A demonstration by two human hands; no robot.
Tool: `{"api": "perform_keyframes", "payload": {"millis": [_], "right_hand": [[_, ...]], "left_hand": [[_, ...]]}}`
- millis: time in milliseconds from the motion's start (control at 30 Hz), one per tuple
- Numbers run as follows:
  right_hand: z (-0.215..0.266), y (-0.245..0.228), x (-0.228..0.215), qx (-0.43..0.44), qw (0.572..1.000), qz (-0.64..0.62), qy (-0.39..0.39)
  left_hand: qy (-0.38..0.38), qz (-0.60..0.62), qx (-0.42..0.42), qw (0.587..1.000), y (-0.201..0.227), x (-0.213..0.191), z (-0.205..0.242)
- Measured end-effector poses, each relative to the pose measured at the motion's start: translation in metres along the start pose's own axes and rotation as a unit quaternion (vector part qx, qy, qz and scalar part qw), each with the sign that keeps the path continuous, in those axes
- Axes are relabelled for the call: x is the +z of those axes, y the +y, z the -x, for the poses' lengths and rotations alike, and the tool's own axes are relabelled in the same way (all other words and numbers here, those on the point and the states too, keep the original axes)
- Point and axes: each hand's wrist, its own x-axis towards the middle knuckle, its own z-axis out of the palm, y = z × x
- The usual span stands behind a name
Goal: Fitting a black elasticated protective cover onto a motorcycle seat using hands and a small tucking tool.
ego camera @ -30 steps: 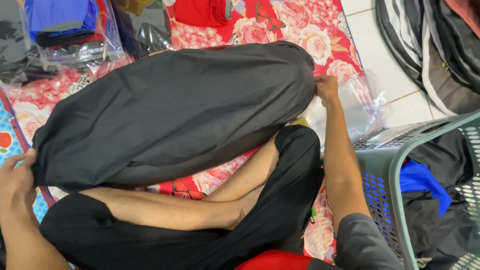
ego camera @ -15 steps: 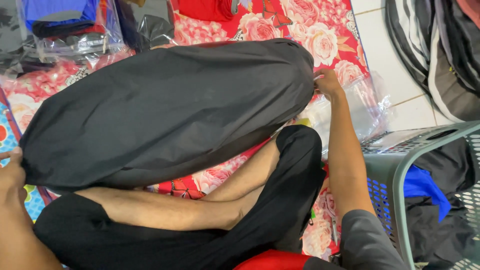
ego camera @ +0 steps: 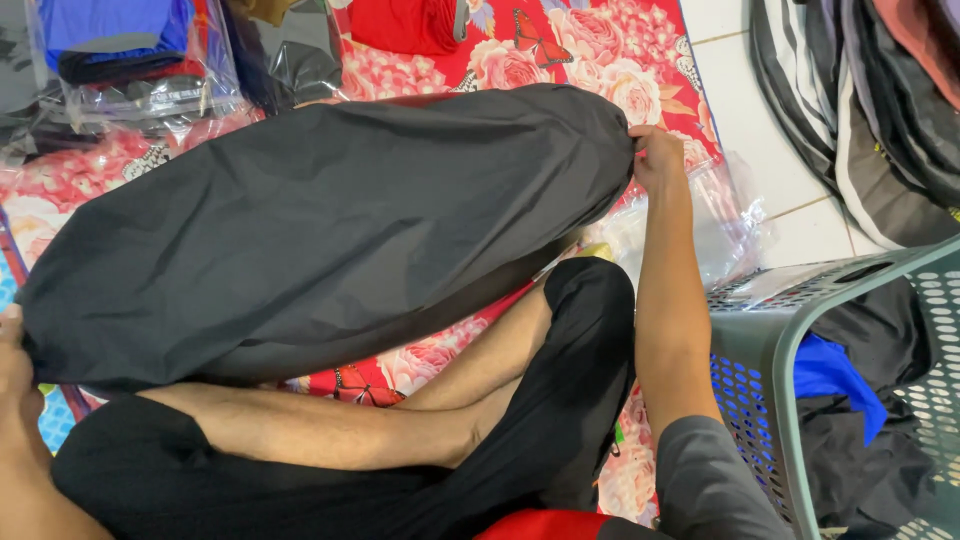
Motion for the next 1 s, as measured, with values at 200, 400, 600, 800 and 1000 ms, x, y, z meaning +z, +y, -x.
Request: {"api": "perform_keyframes", "payload": {"millis": [200, 400, 600, 800, 1000], "right_hand": [[0.024, -0.032, -0.002, 0.130, 0.967, -0.191, -0.103], [0.028, -0.039, 0.014, 0.062, 0.978, -0.177, -0.096], [0.012, -0.041, 0.050, 0.007, 0.990, 0.052, -0.131], [-0.028, -0.011, 0.070, -0.076, 0.971, 0.209, -0.087], [-0.048, 0.006, 0.061, -0.052, 0.942, 0.326, -0.057]], "left_hand": [[0.028, -0.020, -0.017, 0.999, 0.004, 0.002, -0.001], [0.043, -0.024, -0.046, 0.998, 0.005, -0.009, 0.001], [0.036, 0.008, -0.073, 0.997, 0.049, -0.011, 0.015], [0.020, 0.047, -0.121, 0.991, 0.068, -0.013, 0.026], [0.080, -0.016, -0.140, 0.987, 0.098, -0.009, 0.042]]}}
